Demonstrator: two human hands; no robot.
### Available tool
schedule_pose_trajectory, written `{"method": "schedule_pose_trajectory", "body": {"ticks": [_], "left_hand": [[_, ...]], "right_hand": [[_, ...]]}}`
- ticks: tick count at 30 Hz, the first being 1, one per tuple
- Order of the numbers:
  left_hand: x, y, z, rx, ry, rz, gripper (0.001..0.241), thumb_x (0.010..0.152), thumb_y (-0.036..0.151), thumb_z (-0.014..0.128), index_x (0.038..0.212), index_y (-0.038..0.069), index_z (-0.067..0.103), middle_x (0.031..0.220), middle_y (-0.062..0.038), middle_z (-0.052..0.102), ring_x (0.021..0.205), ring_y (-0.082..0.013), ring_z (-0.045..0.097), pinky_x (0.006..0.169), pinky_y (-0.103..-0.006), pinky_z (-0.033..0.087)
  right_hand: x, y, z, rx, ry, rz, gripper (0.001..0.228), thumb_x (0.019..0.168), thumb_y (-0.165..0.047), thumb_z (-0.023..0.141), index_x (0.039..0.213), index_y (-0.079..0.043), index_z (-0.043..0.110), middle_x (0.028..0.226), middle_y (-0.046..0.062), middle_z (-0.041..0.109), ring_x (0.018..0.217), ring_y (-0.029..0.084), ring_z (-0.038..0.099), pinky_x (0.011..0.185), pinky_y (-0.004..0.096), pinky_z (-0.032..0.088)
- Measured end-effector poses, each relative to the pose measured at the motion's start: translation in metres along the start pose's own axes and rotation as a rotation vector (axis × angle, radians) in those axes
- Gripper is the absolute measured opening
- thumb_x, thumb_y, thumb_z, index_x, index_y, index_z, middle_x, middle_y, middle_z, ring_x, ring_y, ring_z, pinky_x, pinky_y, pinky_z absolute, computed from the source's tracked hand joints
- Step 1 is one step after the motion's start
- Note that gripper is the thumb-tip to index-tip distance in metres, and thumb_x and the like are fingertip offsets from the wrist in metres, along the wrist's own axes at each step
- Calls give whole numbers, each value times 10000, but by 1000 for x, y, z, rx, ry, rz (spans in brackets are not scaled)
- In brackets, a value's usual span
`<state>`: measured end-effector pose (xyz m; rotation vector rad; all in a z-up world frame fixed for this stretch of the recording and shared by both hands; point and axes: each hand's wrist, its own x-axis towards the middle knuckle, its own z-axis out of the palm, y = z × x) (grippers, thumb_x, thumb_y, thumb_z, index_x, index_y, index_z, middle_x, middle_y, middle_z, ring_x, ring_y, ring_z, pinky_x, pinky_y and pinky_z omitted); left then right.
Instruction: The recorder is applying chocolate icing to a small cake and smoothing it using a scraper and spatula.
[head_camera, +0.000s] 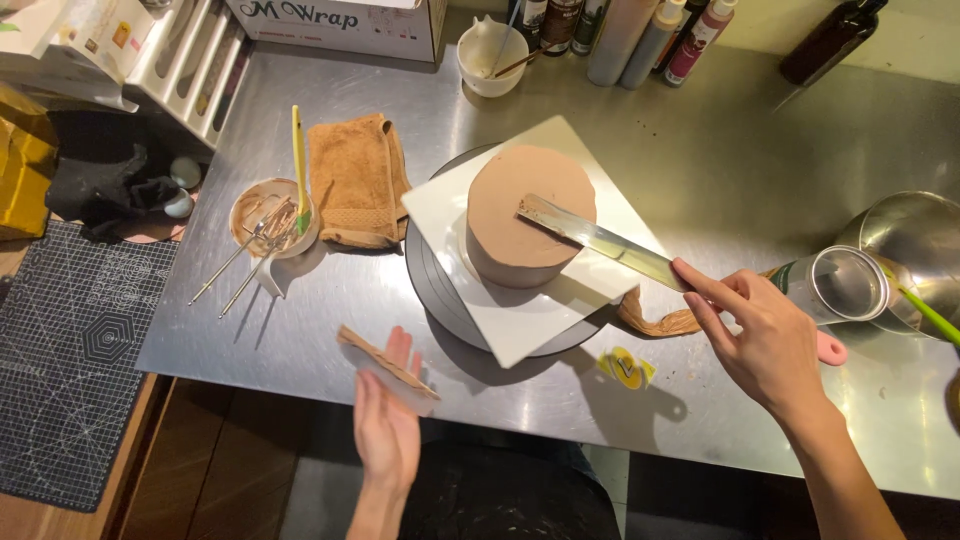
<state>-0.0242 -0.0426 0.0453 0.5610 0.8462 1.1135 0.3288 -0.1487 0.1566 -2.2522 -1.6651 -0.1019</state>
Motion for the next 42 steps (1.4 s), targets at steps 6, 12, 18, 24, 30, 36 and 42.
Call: {"method": "schedule_pose_trajectory", "body": {"ticks": [6, 12, 18, 24, 30, 36, 42], "left_hand": [[9, 18, -5, 12, 8, 99, 653, 1065, 370, 234, 1620, 65, 73, 1646, -213, 299, 1537, -339, 288, 1259, -483, 251], [10, 6, -15, 6, -24, 124, 647, 1079, 361, 244, 1626, 62, 73, 1649, -223, 299, 1542, -341, 289, 1268, -469, 248], [7, -3, -20, 15, 15, 88, 646, 1073, 373, 254, 1623, 66, 108, 1642, -206, 320, 1535, -326, 301, 1257, -456, 249], [5, -4, -22, 0, -1, 101, 653, 1077, 376, 270, 1625, 56, 120, 1647, -208, 316, 1539, -329, 300, 1260, -468, 249], [7, -5, -18, -51, 28, 57, 650, 1060, 383, 276, 1620, 92, 122, 1642, -197, 321, 1530, -314, 308, 1248, -466, 258], [16, -13, -1, -184, 24, -124, 636, 1028, 380, 257, 1619, 173, 151, 1637, -146, 322, 1512, -323, 301, 1178, -543, 218], [4, -34, 11, -250, -1, -212, 645, 1037, 407, 280, 1607, 125, 177, 1619, -218, 339, 1500, -434, 313, 1162, -607, 341]], "right_hand": [[0, -3, 2, 15, 7, -10, 356, 986, -276, 668, 1334, -338, 716, 819, 32, 607, 682, 190, 569, 620, 362, 470], [-3, -5, 1, 28, 11, -20, 361, 990, -272, 668, 1345, -318, 712, 820, 41, 597, 680, 198, 553, 630, 365, 467], [-8, -5, 2, 29, 24, -26, 358, 989, -264, 674, 1340, -320, 716, 807, 41, 589, 691, 199, 555, 638, 374, 465], [-13, -5, 2, 25, 6, -5, 359, 975, -266, 682, 1326, -326, 722, 797, 39, 597, 675, 199, 560, 623, 375, 470], [-19, -11, -1, 65, 5, -12, 382, 953, -247, 679, 1326, -324, 709, 804, 33, 612, 693, 204, 590, 622, 375, 480], [-30, -22, -12, 347, -68, -92, 401, 933, -200, 647, 1331, -218, 693, 891, 43, 687, 751, 162, 644, 695, 329, 529], [-47, -5, -4, 758, -173, 175, 390, 994, -127, 598, 1369, -137, 704, 896, 35, 696, 753, 146, 539, 650, 275, 462]]}}
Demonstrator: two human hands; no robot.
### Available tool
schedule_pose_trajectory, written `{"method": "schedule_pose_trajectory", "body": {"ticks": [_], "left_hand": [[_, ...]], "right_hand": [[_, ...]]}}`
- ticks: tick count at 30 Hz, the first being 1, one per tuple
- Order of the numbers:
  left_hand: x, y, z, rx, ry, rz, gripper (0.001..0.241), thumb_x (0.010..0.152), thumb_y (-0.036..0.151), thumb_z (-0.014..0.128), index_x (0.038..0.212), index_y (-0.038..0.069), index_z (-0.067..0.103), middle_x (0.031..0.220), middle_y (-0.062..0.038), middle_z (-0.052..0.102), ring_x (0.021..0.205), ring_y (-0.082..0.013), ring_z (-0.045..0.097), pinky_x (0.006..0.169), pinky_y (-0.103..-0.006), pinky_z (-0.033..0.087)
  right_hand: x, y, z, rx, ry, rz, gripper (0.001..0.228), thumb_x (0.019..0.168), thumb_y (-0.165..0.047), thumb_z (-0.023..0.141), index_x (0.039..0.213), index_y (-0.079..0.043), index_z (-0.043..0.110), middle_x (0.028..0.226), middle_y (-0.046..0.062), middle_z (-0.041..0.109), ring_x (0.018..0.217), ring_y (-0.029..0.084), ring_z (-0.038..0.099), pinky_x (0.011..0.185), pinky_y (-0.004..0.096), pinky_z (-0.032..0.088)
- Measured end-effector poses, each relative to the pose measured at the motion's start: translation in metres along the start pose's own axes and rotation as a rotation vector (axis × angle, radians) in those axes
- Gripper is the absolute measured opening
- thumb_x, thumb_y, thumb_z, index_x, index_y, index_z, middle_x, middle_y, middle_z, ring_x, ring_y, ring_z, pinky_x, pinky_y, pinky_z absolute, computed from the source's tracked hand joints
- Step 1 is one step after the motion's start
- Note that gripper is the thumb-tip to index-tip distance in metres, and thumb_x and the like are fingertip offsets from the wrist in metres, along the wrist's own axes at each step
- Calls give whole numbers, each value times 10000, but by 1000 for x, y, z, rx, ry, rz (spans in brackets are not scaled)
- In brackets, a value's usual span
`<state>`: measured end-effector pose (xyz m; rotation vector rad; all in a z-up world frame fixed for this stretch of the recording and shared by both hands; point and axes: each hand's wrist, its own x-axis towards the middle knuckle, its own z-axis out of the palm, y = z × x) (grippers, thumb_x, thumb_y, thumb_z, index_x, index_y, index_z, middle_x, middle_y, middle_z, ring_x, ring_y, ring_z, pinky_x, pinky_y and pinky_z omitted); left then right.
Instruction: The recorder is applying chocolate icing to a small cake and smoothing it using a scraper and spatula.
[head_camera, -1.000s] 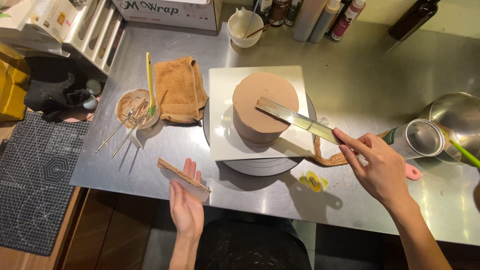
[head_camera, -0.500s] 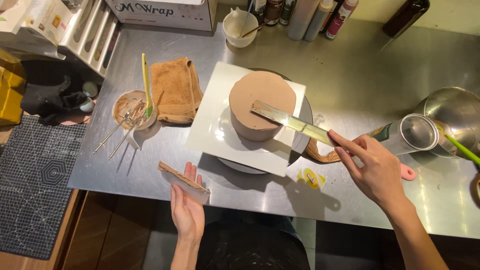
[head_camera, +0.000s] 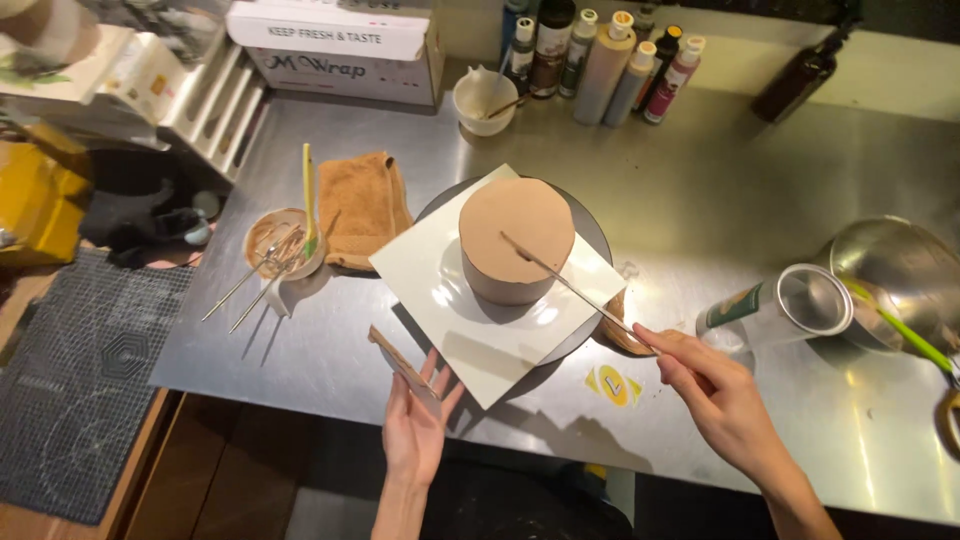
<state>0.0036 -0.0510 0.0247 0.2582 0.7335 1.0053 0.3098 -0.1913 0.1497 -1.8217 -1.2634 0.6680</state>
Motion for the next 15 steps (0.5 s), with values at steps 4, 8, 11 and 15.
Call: {"method": "schedule_pose_trajectory", "body": {"ticks": [4, 8, 11, 15], "left_hand": [[-17, -6, 4, -49, 105, 19, 623, 1029, 393, 309, 1592, 142, 221, 1572, -221, 398, 1455, -395, 391, 1135, -588, 402], [-46, -24, 47, 51, 140, 301, 523, 1074, 300, 416, 1502, 1, 417, 1459, -199, 527, 1306, -328, 539, 1074, -513, 453], [-66, -79, 92, 66, 102, 187, 460, 1022, 252, 476, 1431, 43, 498, 1390, -78, 602, 1233, -201, 609, 1034, -392, 502], [-93, -123, 176, 19, -213, -43, 341, 1117, 292, 529, 1293, 3, 576, 1006, -62, 664, 815, -127, 638, 675, -298, 555]], "right_hand": [[-4, 20, -1, 74, -38, -75, 397, 986, -109, 602, 1374, -112, 687, 923, 25, 668, 765, 133, 539, 671, 243, 457], [-13, 5, -1, 207, -80, -189, 390, 974, -89, 611, 1355, -96, 691, 977, 37, 676, 831, 136, 598, 731, 243, 491], [-25, -11, -13, 221, -51, -300, 404, 958, -73, 632, 1360, -100, 670, 982, 36, 685, 840, 133, 637, 771, 241, 537], [-42, 12, -66, -27, 195, -433, 435, 938, -41, 656, 1361, -140, 676, 973, 50, 647, 867, 126, 651, 800, 261, 548]]}}
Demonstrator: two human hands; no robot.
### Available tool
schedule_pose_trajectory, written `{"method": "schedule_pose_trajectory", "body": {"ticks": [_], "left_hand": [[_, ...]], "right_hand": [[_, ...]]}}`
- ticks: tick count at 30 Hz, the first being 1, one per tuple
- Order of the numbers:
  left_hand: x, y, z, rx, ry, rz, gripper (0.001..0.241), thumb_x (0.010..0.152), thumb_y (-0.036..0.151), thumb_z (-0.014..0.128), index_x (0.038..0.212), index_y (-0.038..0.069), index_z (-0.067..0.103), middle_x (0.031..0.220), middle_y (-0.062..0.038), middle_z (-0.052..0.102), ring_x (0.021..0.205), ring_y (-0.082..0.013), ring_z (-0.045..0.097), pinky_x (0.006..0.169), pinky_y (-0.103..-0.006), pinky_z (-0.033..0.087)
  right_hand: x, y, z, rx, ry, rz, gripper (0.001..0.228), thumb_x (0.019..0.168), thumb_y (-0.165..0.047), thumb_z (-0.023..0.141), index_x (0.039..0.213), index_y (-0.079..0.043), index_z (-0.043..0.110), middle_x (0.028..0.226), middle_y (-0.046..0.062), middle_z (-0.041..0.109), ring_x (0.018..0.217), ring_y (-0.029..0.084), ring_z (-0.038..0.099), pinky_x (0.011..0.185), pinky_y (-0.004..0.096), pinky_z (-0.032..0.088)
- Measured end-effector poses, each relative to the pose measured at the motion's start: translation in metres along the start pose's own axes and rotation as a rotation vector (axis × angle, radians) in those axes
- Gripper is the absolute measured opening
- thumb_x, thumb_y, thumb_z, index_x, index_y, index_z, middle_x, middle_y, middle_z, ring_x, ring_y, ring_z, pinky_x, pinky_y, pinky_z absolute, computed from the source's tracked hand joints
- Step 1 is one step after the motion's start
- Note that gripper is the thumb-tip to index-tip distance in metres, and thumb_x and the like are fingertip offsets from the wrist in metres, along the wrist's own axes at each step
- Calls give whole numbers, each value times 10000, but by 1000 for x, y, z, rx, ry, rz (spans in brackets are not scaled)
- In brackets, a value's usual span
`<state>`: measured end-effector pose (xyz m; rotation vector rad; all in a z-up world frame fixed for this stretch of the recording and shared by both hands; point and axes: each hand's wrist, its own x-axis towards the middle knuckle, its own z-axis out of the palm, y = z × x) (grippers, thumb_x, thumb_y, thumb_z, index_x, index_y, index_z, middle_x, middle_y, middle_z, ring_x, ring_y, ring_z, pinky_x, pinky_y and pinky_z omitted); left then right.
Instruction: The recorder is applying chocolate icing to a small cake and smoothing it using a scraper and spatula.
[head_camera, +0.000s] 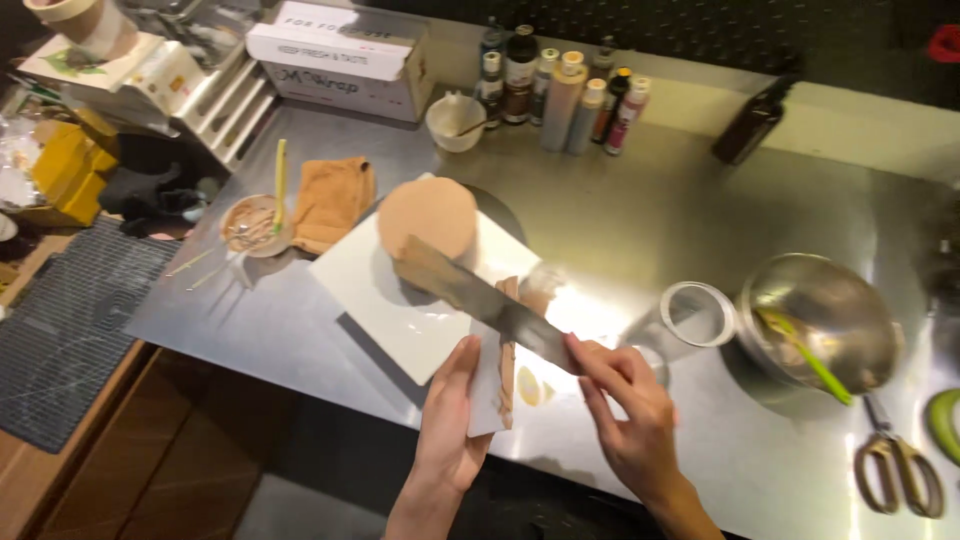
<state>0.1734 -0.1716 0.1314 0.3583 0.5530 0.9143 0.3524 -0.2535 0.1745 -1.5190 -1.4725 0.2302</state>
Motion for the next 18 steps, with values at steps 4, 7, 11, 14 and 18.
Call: {"method": "schedule_pose_trajectory", "body": {"ticks": [4, 7, 11, 14, 18], "left_hand": [[0, -35, 53, 36, -1, -21, 318, 1083, 295, 519, 1213, 21, 613, 826, -35, 624, 614, -87, 588, 506, -246, 500], [3, -46, 91, 64, 192, -90, 307, 1047, 286, 491, 1201, 56, 624, 827, -12, 624, 618, -82, 590, 514, -263, 508], [16, -69, 97, 315, 49, 197, 276, 1091, 280, 451, 1125, 24, 550, 794, -38, 597, 569, -106, 561, 431, -293, 464], [17, -79, 120, 543, -34, 376, 285, 1136, 288, 451, 1088, 25, 551, 783, -44, 571, 560, -79, 502, 412, -251, 400], [8, -90, 146, 787, -96, 575, 266, 1097, 272, 466, 1064, 36, 586, 911, -3, 619, 807, -35, 539, 714, -196, 481]], "right_hand": [[-57, 55, -72, -112, 23, 173, 453, 915, -41, 688, 1348, -171, 699, 895, 45, 631, 788, 139, 615, 745, 287, 530], [-101, 99, -137, -120, 32, 276, 467, 895, -20, 664, 1333, -176, 696, 931, 43, 669, 856, 134, 669, 802, 289, 565], [-137, 114, -218, -348, 138, 209, 486, 892, -25, 677, 1337, -219, 691, 921, 20, 677, 786, 119, 653, 725, 278, 554], [-145, 107, -253, -486, 90, 74, 509, 836, -67, 722, 1301, -273, 709, 922, -8, 686, 757, 102, 652, 683, 278, 554], [-134, 95, -268, -639, -103, -34, 533, 728, -151, 830, 1233, -298, 745, 839, 6, 670, 686, 134, 616, 590, 315, 521]]}}
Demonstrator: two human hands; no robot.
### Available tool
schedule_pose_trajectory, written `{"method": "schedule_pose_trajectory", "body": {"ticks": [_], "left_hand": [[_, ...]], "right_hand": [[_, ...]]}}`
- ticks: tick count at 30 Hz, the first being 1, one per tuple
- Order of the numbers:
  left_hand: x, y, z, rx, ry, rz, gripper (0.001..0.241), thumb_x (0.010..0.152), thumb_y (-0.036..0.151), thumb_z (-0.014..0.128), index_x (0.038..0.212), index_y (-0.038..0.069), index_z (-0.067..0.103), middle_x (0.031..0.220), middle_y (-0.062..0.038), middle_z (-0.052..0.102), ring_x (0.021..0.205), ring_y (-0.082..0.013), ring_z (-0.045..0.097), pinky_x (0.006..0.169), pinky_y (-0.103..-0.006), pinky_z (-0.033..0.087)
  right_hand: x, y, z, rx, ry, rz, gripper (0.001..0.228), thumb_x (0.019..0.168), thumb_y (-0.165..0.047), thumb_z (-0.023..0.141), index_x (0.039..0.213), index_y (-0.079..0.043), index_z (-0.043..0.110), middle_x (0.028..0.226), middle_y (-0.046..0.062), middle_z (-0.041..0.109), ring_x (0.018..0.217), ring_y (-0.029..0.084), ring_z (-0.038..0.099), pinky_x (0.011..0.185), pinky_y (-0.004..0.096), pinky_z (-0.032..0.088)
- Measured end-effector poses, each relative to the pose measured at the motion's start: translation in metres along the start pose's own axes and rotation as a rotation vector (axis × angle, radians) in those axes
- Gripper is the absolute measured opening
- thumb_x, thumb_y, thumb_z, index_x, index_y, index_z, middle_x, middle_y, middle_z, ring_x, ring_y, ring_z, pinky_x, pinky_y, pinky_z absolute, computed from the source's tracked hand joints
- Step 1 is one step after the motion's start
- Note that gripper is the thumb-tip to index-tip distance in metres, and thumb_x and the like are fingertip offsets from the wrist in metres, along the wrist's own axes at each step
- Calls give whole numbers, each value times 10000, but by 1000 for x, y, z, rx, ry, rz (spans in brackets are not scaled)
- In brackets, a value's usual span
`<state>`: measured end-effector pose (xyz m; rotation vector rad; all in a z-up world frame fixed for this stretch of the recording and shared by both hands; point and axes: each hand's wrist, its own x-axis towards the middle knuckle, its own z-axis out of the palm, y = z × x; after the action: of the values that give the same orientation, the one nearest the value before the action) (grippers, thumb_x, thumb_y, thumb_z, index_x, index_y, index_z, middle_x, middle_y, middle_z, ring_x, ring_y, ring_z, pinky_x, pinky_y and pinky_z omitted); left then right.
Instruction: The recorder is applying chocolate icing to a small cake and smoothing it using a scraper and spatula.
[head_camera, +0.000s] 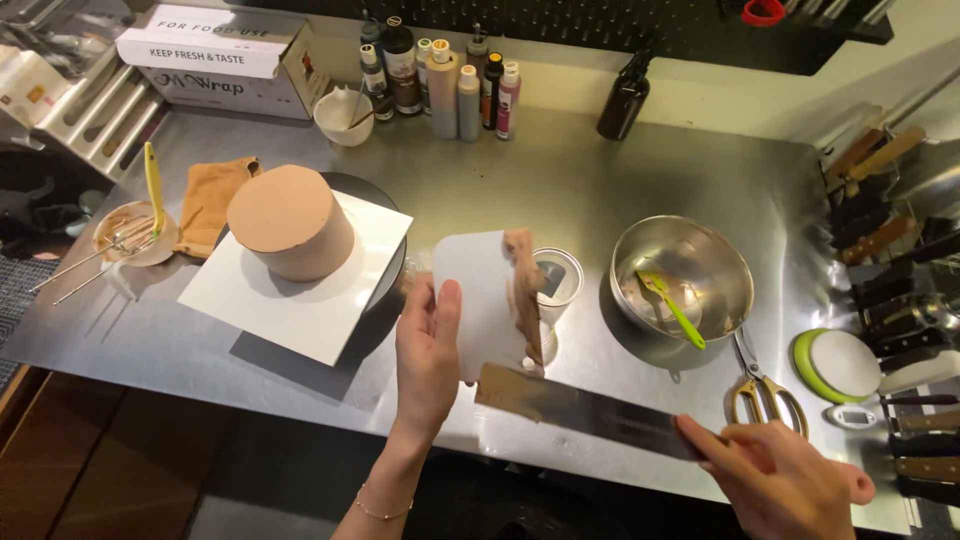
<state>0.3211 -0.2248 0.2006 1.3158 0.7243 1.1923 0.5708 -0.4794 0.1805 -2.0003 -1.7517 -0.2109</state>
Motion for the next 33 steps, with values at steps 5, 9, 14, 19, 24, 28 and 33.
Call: {"method": "schedule_pose_trajectory", "body": {"ticks": [5, 9, 14, 19, 24, 28, 33], "left_hand": [[-13, -3, 2, 36, -62, 34, 308, 1129, 297, 498, 995, 25, 552, 870, 11, 539, 800, -35, 465, 692, -197, 428], [-24, 3, 10, -67, -147, -138, 281, 1076, 308, 504, 1008, 50, 593, 768, 24, 559, 664, -26, 489, 532, -199, 407], [-40, -16, 11, -93, -259, -240, 268, 1068, 300, 539, 1004, 46, 592, 773, 29, 560, 625, -28, 478, 507, -201, 393], [-48, -35, 2, -67, -270, -271, 265, 1057, 277, 516, 1051, 44, 643, 841, 28, 617, 741, -16, 523, 618, -197, 440], [-55, -66, -16, -308, -77, -421, 267, 1126, 243, 491, 1018, 15, 580, 864, -1, 584, 745, -38, 480, 650, -205, 433], [-51, -69, -6, -304, -44, -492, 267, 1087, 256, 463, 1031, 29, 593, 882, -10, 624, 752, -44, 530, 669, -209, 475], [-50, -74, 5, -258, -93, -532, 308, 1073, 276, 448, 1077, 19, 617, 892, -34, 662, 750, -54, 570, 674, -209, 495]], "right_hand": [[18, 6, -8, 43, -23, -43, 542, 724, -109, 800, 1230, -281, 715, 809, 29, 667, 637, 141, 625, 558, 309, 521], [27, 21, -9, 110, -3, 35, 548, 788, -58, 741, 1290, -272, 688, 832, 25, 678, 631, 105, 633, 567, 260, 544], [41, 56, 9, 145, 121, 235, 423, 951, -77, 658, 1354, -202, 680, 852, 39, 676, 670, 110, 599, 605, 257, 497], [-2, 164, 68, 721, 174, 760, 269, 1098, -184, 560, 1275, -8, 659, 747, 53, 614, 596, 89, 489, 527, 230, 405], [-58, 234, 115, 999, 3, 1202, 352, 1085, -258, 558, 1021, 83, 616, 691, 91, 588, 489, 91, 400, 430, 258, 283], [-80, 216, 110, 1020, -20, 1315, 327, 1058, -266, 554, 1012, 42, 655, 661, 80, 569, 469, 97, 386, 423, 262, 277], [-130, 220, 96, 992, -40, 1355, 344, 1051, -264, 575, 1008, 71, 635, 644, 63, 562, 470, 99, 385, 432, 268, 278]]}}
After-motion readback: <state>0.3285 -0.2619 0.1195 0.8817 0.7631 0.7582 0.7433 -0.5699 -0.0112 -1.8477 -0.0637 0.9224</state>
